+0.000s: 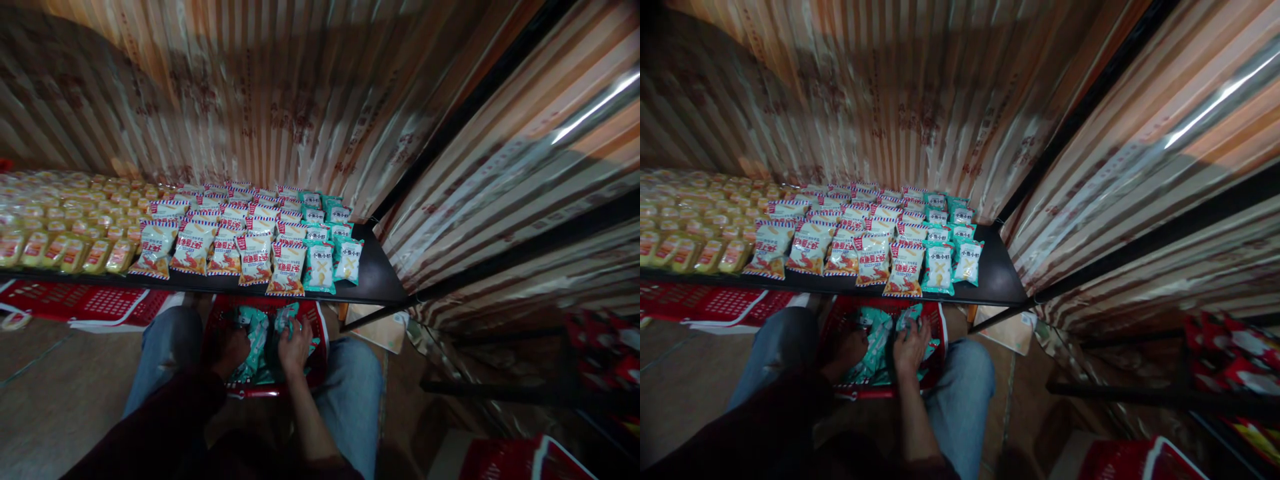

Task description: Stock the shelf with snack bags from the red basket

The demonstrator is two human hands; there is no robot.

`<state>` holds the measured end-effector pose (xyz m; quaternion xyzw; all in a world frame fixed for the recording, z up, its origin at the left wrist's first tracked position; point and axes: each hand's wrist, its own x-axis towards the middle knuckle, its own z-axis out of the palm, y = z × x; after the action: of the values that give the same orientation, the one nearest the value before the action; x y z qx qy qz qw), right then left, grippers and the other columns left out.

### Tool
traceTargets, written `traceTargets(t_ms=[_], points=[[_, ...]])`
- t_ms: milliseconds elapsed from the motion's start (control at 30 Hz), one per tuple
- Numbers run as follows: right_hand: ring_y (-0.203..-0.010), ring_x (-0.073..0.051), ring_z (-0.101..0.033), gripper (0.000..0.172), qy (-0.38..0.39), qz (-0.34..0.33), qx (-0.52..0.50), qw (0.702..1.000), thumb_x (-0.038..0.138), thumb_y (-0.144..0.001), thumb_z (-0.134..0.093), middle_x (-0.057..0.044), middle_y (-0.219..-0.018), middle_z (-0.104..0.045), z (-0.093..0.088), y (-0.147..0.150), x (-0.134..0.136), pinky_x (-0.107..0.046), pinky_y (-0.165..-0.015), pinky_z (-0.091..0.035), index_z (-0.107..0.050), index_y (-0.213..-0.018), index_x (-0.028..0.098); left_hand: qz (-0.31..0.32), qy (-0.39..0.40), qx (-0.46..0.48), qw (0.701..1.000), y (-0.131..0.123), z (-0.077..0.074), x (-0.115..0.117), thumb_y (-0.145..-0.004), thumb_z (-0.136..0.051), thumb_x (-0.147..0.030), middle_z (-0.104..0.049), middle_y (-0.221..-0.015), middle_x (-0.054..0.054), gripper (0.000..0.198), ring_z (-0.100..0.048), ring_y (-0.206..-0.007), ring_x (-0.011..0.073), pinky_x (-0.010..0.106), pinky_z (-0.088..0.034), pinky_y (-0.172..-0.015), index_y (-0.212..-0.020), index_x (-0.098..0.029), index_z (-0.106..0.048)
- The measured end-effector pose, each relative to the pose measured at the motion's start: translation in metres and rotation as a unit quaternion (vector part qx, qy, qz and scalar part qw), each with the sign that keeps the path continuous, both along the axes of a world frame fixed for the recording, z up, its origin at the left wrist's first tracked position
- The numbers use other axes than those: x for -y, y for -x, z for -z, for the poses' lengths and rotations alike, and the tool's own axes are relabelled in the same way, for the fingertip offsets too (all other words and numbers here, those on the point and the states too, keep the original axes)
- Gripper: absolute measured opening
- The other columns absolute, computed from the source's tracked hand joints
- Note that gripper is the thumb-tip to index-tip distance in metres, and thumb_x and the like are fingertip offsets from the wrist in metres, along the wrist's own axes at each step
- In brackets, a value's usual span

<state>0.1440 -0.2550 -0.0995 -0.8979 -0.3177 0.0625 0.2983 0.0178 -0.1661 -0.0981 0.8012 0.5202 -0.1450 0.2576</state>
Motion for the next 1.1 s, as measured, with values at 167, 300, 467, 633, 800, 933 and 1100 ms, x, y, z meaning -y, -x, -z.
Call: traceTargets(t_ms=[167, 300, 467, 633, 800, 933, 1100], points=[[-0.114, -0.029, -0.058, 0.049, 0.102, 0.018, -0.043, 0.994, 0.019, -0.081, -0.047, -0.021, -0.122, -0.062, 0.006, -0.011, 0.0, -0.037, -0.097, -0.04, -0.055, -0.127, 0.003, -0.005, -0.013, 0.033, 0.999, 0.0, 0.007, 0.002, -0.089, -0.056, -0.037, -0.061, -0.112, 0.007, 0.032, -0.061, -0.097, 0.0186, 0.041, -0.052, -0.084, -0.112, -0.016, -0.057], [-0.114, -0.028, -0.058, 0.048, 0.17, -0.006, -0.04, 0.985, 0.025, -0.084, -0.05, -0.016, -0.119, -0.065, 0.006, -0.004, 0.0, -0.036, -0.093, -0.04, -0.054, -0.13, 0.012, -0.008, -0.046, 0.107, 0.993, -0.002, 0.008, 0.006, -0.088, -0.057, -0.031, -0.061, -0.115, 0.007, 0.024, -0.056, -0.109, 0.0218, 0.047, -0.045, -0.096, -0.107, -0.016, -0.061], [-0.109, -0.025, -0.06, 0.039, 0.185, 0.016, -0.031, 0.982, 0.022, -0.085, -0.05, -0.012, -0.11, -0.069, 0.002, -0.004, 0.003, -0.032, -0.088, -0.04, -0.062, -0.121, 0.018, -0.015, -0.053, 0.247, 0.968, -0.011, 0.006, 0.012, -0.08, -0.048, -0.008, -0.061, -0.12, 0.013, 0.028, -0.048, -0.122, 0.0263, 0.043, -0.034, -0.108, -0.1, -0.013, -0.067], [-0.099, -0.026, -0.064, 0.033, 0.152, 0.028, -0.029, 0.988, 0.024, -0.086, -0.048, -0.013, -0.101, -0.071, 0.004, -0.005, 0.006, -0.035, -0.086, -0.042, -0.066, -0.113, 0.018, -0.042, 0.013, 0.368, 0.929, -0.021, 0.014, 0.016, -0.081, -0.045, -0.013, -0.062, -0.121, 0.011, 0.034, -0.055, -0.116, 0.0226, 0.037, -0.039, -0.105, -0.107, -0.016, -0.065], [-0.093, -0.027, -0.066, 0.032, 0.051, 0.008, -0.064, 0.997, 0.026, -0.087, -0.044, -0.015, -0.096, -0.072, 0.006, -0.005, 0.006, -0.035, -0.082, -0.046, -0.069, -0.101, 0.014, -0.114, 0.103, 0.446, 0.882, -0.022, 0.027, 0.019, -0.079, -0.055, -0.024, -0.057, -0.132, 0.009, 0.041, -0.048, -0.127, 0.024, 0.038, -0.032, -0.111, -0.119, -0.02, -0.06], [-0.091, -0.024, -0.066, 0.032, 0.012, -0.046, -0.077, 0.996, 0.03, -0.087, -0.043, -0.011, -0.094, -0.073, 0.004, 0.002, 0.003, -0.032, -0.084, -0.047, -0.071, -0.092, 0.016, -0.182, 0.185, 0.474, 0.841, -0.022, 0.032, 0.017, -0.078, -0.061, -0.037, -0.052, -0.138, 0.011, 0.049, -0.044, -0.131, 0.0261, 0.039, -0.032, -0.11, -0.124, -0.02, -0.056], [-0.084, -0.022, -0.067, 0.041, -0.123, -0.064, -0.173, 0.975, 0.046, -0.088, -0.041, -0.011, -0.092, -0.073, -0.002, 0.012, -0.001, -0.033, -0.08, -0.049, -0.071, -0.092, 0.018, -0.257, 0.25, 0.491, 0.794, -0.022, 0.026, 0.008, -0.076, -0.064, -0.05, -0.048, -0.141, 0.013, 0.06, -0.041, -0.133, 0.0272, 0.039, -0.03, -0.111, -0.126, -0.019, -0.053]])
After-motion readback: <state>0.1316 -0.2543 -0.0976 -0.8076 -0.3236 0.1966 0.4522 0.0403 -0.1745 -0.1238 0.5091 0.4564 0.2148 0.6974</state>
